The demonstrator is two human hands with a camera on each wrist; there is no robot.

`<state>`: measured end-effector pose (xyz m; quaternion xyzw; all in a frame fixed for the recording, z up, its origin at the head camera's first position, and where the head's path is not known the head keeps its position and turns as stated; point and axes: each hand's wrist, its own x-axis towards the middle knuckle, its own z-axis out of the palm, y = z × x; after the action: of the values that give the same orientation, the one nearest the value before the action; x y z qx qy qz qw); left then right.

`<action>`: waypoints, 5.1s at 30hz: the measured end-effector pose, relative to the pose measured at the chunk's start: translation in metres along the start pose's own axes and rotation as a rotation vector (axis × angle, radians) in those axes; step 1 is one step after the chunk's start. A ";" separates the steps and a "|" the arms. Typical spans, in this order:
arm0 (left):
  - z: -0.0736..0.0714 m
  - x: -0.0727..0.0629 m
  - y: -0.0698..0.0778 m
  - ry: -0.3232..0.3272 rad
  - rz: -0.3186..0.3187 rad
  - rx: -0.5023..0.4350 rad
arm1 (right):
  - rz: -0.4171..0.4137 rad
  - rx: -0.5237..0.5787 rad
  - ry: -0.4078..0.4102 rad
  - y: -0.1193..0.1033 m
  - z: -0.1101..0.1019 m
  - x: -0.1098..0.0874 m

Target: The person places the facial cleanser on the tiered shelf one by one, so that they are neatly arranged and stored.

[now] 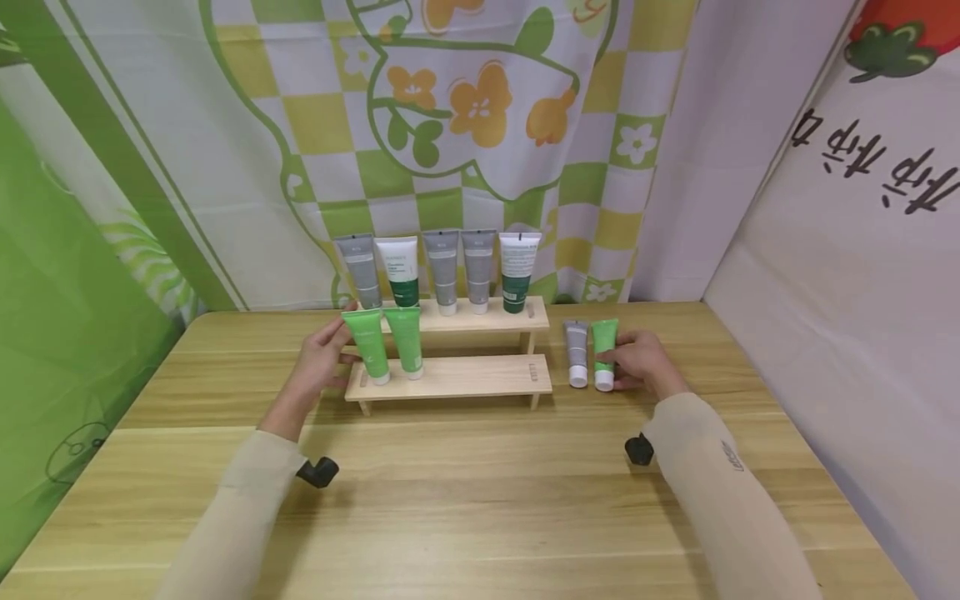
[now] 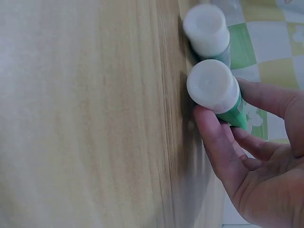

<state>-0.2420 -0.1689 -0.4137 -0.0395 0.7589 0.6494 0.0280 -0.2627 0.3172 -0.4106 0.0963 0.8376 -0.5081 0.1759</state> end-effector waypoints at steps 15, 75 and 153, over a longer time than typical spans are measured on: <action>-0.001 -0.002 0.000 -0.019 -0.012 -0.020 | -0.137 0.065 -0.030 -0.007 0.014 -0.028; -0.002 -0.002 0.001 -0.020 -0.014 -0.007 | -0.771 0.134 0.114 -0.081 0.191 -0.049; -0.001 0.000 -0.001 -0.015 -0.024 0.001 | -0.318 0.275 0.146 -0.013 0.039 -0.025</action>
<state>-0.2416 -0.1699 -0.4142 -0.0435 0.7586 0.6488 0.0414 -0.2364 0.2774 -0.4061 0.0225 0.7756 -0.6305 0.0175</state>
